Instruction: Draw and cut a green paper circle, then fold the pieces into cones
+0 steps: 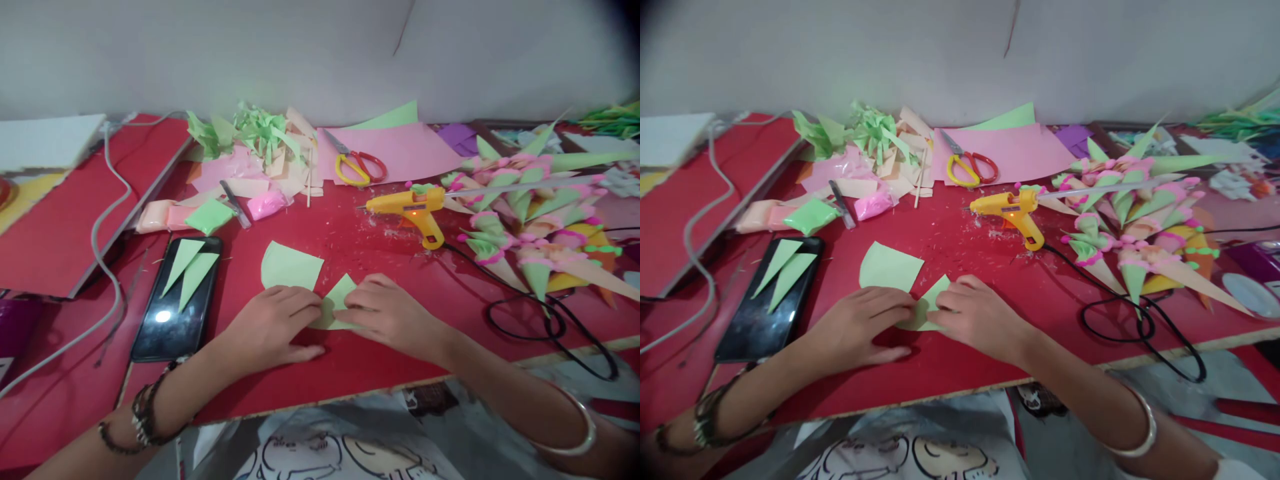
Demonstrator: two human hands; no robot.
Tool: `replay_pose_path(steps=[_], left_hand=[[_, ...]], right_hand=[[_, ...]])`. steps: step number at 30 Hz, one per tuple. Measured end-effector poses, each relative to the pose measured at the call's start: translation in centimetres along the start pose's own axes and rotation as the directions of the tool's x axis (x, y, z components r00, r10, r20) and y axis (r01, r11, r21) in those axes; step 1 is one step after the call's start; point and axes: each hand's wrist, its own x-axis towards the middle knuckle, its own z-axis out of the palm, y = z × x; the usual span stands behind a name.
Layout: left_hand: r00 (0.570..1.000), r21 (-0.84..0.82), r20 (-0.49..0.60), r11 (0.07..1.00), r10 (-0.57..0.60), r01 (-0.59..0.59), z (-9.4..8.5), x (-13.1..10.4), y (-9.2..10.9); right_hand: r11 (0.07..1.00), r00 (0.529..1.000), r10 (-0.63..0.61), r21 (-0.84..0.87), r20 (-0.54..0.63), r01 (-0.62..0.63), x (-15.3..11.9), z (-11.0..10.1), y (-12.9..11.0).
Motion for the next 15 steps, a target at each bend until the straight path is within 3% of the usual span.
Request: replay_pose_path(steps=[3,6,10,15], left_hand=[[0.996,0.027,-0.072,0.998,-0.054,0.056,0.3,-0.3,0.5],[0.987,0.091,-0.135,0.991,-0.088,0.101,0.5,-0.2,0.9],[0.978,0.107,-0.159,0.982,-0.136,0.154,0.7,-0.2,1.2],[0.966,0.049,-0.175,0.978,-0.192,0.203,0.8,-0.2,1.1]], right_hand=[[0.962,0.994,0.110,0.249,0.008,-0.109,0.2,0.3,0.5],[0.909,0.980,0.198,0.369,0.025,-0.193,0.6,0.6,0.7],[0.872,0.955,0.297,0.404,0.011,-0.276,1.1,0.8,0.7],[0.888,0.941,0.337,0.325,0.018,-0.324,1.2,1.1,0.6]])
